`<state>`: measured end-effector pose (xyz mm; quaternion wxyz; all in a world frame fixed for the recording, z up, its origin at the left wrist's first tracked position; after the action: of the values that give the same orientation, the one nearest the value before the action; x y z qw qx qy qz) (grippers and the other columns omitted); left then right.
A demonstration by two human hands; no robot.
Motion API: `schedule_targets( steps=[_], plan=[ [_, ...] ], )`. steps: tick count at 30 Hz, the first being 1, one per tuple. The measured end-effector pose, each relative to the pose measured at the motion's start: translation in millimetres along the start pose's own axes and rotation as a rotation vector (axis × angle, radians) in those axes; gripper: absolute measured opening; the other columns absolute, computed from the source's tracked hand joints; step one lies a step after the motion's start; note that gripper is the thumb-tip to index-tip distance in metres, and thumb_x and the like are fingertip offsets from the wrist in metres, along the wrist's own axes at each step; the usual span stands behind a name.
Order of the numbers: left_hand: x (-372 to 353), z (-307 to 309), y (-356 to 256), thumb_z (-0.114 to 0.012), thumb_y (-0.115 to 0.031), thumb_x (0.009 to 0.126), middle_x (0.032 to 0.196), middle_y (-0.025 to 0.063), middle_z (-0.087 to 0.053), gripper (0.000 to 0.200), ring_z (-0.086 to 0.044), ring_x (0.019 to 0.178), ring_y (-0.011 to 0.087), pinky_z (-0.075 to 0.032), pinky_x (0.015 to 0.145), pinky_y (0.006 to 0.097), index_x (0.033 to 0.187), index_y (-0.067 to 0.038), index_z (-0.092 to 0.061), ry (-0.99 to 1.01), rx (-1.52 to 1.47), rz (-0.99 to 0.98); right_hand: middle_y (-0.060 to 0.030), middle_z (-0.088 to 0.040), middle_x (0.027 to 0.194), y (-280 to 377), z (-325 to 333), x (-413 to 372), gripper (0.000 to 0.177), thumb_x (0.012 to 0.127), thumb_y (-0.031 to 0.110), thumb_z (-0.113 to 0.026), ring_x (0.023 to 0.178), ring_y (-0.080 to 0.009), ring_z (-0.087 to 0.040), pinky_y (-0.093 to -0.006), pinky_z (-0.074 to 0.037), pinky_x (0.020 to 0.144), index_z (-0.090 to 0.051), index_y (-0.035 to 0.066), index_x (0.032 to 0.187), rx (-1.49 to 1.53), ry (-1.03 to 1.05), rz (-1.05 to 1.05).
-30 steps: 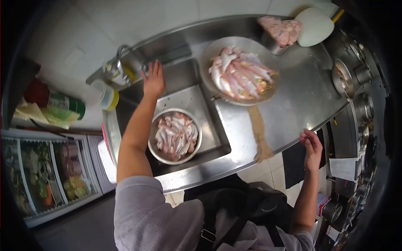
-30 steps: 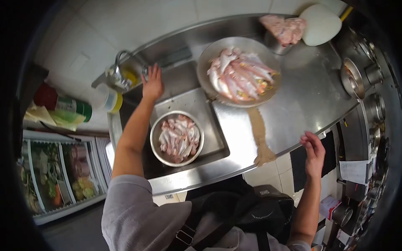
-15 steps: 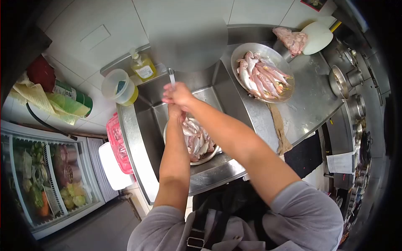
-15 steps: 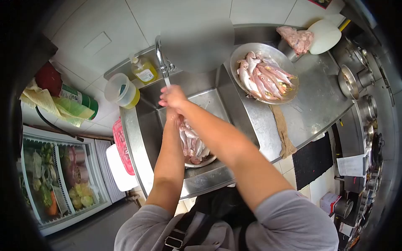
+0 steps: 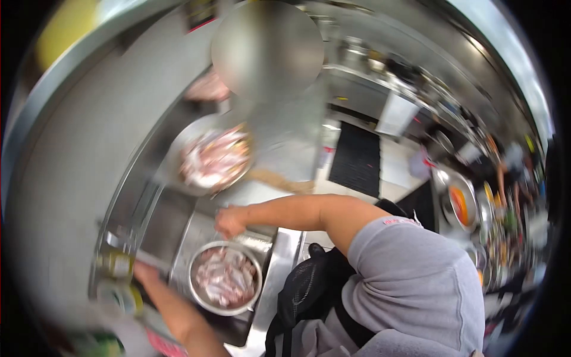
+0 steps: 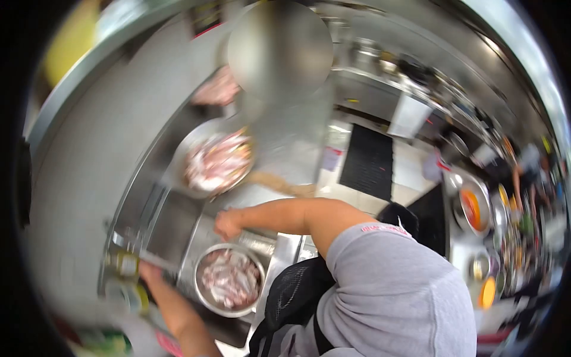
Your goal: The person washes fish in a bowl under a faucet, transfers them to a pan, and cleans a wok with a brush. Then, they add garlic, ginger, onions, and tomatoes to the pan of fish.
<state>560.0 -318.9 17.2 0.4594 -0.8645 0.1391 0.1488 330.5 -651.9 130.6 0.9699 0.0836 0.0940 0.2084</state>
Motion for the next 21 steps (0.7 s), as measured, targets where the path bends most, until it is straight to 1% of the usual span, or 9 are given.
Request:
schedule_targets(
  steps=[1,2,3,4,6,9,14,18,21],
  plan=[
    [23,26,-12,-0.039,-0.045,0.100,0.103,0.0069,-0.059,0.043,-0.055,0.090,0.0235,-0.048,0.084,0.0439,0.116,-0.010,-0.057,-0.153,0.042,-0.033,-0.0135,-0.066,0.090,-21,0,-38,0.032,0.086,0.039,-0.065,0.092,-0.0341,-0.064,-0.0461,-0.051,0.079,-0.065,0.010,0.099,0.139,0.105,0.017],
    [41,26,-16,-0.041,-0.044,0.100,0.103,0.0068,-0.056,0.044,-0.053,0.091,0.0233,-0.046,0.091,0.0448,0.119,-0.007,-0.055,-0.043,0.074,-0.032,-0.0126,-0.065,0.091,-33,-3,-78,0.029,0.085,0.034,-0.068,0.093,-0.0331,-0.063,-0.0456,-0.050,0.079,-0.064,0.009,0.100,0.292,0.200,0.054],
    [47,21,-18,-0.040,-0.042,0.100,0.132,0.0117,-0.052,0.052,-0.048,0.125,0.0250,-0.036,0.108,0.0432,0.136,-0.005,-0.046,-0.048,0.088,-0.007,-0.0126,-0.065,0.093,-58,-6,-117,0.026,0.085,0.030,-0.070,0.093,-0.0329,-0.062,-0.0470,-0.048,0.078,-0.062,0.009,0.098,0.421,0.185,-0.009],
    [14,4,-27,-0.040,-0.037,0.101,0.129,0.0112,-0.055,0.048,-0.049,0.124,0.0244,-0.037,0.107,0.0424,0.133,-0.003,-0.049,-0.175,0.127,-0.032,-0.0143,-0.065,0.094,-75,14,-167,0.027,0.086,0.028,-0.069,0.093,-0.0345,-0.062,-0.0468,-0.048,0.079,-0.061,0.007,0.100,0.444,0.061,-0.094],
    [14,2,-29,-0.042,-0.032,0.100,0.137,0.0133,-0.051,0.046,-0.046,0.129,0.0261,-0.034,0.110,0.0403,0.136,-0.004,-0.049,-0.165,0.183,-0.076,-0.0167,-0.065,0.096,-119,31,-264,0.027,0.089,0.028,-0.066,0.093,-0.0354,-0.063,-0.0464,-0.048,0.081,-0.060,0.005,0.102,0.458,-0.096,-0.282],
    [-32,-61,-40,-0.051,-0.032,0.098,0.144,0.0142,-0.045,0.057,-0.041,0.135,0.0281,-0.034,0.110,0.0420,0.145,-0.002,-0.038,0.060,0.436,-0.203,-0.0153,-0.066,0.093,-172,20,-429,0.027,0.089,0.028,-0.065,0.090,-0.0335,-0.064,-0.0450,-0.050,0.079,-0.061,0.004,0.101,0.476,-0.204,-0.702],
    [-136,-215,0,-0.053,-0.029,0.097,0.143,0.0151,-0.046,0.055,-0.044,0.132,0.0289,-0.036,0.108,0.0422,0.143,-0.002,-0.040,0.052,0.628,-0.233,-0.0147,-0.068,0.087,-182,-100,-664,0.017,0.087,0.024,-0.062,0.083,-0.0354,-0.065,-0.0452,-0.051,0.072,-0.063,0.008,0.092,0.512,-0.293,-1.197],
    [-180,-332,61,-0.054,-0.027,0.097,0.142,0.0159,-0.047,0.053,-0.046,0.129,0.0295,-0.038,0.106,0.0423,0.142,-0.003,-0.041,0.129,0.748,-0.215,-0.0151,-0.070,0.088,-152,-212,-764,0.014,0.081,0.019,-0.060,0.085,-0.0343,-0.067,-0.0435,-0.051,0.073,-0.065,0.006,0.084,0.532,-0.126,-1.420],
    [-202,-422,115,-0.056,-0.026,0.096,0.141,0.0164,-0.048,0.052,-0.047,0.127,0.0300,-0.039,0.104,0.0425,0.141,-0.003,-0.042,0.204,0.819,-0.202,-0.0143,-0.070,0.090,-141,-333,-830,0.013,0.078,0.016,-0.062,0.088,-0.0308,-0.068,-0.0412,-0.052,0.075,-0.067,0.006,0.084,0.828,0.087,-1.494]
  ],
)
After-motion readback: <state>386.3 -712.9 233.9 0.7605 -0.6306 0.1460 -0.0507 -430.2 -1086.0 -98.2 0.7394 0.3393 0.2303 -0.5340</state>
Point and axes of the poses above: each hand's wrist, its own x-axis towards the middle knuckle, its own z-axis out of the back of the hand, y = z × x, the point moved 9 cm from there along x, towards the middle knuckle
